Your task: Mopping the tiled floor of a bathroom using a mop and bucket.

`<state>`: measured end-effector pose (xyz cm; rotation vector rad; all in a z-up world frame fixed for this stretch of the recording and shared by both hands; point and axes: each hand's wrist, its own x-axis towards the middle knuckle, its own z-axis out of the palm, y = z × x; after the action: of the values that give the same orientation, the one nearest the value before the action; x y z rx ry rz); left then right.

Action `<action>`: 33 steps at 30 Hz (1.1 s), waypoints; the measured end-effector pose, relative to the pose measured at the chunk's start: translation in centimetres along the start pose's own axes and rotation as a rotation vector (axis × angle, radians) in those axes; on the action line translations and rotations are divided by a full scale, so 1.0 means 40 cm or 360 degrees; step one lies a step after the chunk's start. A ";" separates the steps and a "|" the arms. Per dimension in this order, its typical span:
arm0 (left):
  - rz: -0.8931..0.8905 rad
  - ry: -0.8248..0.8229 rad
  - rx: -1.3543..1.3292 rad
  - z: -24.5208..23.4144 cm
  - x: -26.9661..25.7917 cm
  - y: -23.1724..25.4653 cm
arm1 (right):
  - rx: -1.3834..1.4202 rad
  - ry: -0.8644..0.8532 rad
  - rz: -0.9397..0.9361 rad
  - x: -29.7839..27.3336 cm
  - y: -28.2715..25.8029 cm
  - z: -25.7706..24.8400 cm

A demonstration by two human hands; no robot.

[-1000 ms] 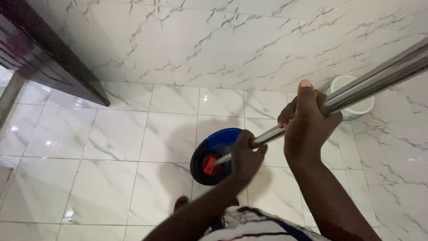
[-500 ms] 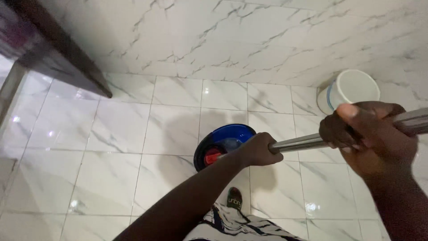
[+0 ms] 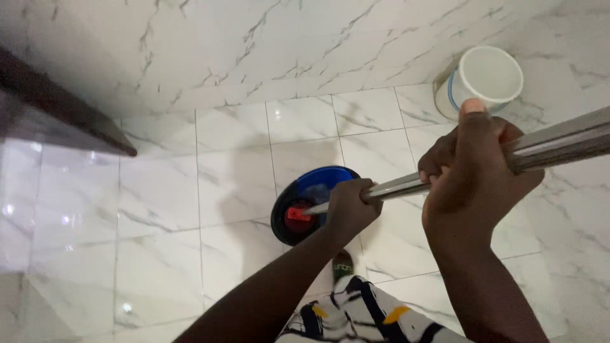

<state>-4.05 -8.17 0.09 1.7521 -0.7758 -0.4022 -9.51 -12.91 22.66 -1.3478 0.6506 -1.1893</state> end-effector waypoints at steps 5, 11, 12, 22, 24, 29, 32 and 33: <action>0.0121 -0.0362 0.0148 -0.032 0.042 -0.057 | -0.0097 0.0010 -0.0020 -0.012 0.025 0.013; 0.0166 -0.0645 -0.0045 -0.052 0.059 -0.076 | -0.0409 -0.0108 -0.0296 -0.030 0.049 0.020; 0.0216 -0.0592 -0.0072 -0.047 0.058 -0.088 | -0.0360 -0.0083 -0.0239 -0.037 0.053 0.020; 0.0217 -0.0608 0.0015 -0.056 0.044 -0.129 | -0.0223 0.0088 -0.0050 -0.081 0.076 0.035; 0.0245 -0.0589 -0.0028 -0.068 0.039 -0.119 | -0.0200 0.0074 -0.0013 -0.089 0.070 0.038; 0.0326 -0.0546 -0.0016 -0.031 0.015 -0.117 | -0.0132 0.0102 -0.0050 -0.093 0.080 -0.025; 0.0404 -0.0520 0.0048 -0.010 0.017 -0.082 | 0.0117 0.0026 -0.0143 -0.065 0.073 -0.092; 0.0318 -0.0555 0.0114 -0.013 0.011 -0.058 | 0.0104 0.0008 -0.0018 -0.052 0.061 -0.117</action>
<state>-2.73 -7.71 -1.90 1.6711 -1.2161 -0.5571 -13.80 -13.26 18.93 -1.2952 0.6034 -1.2136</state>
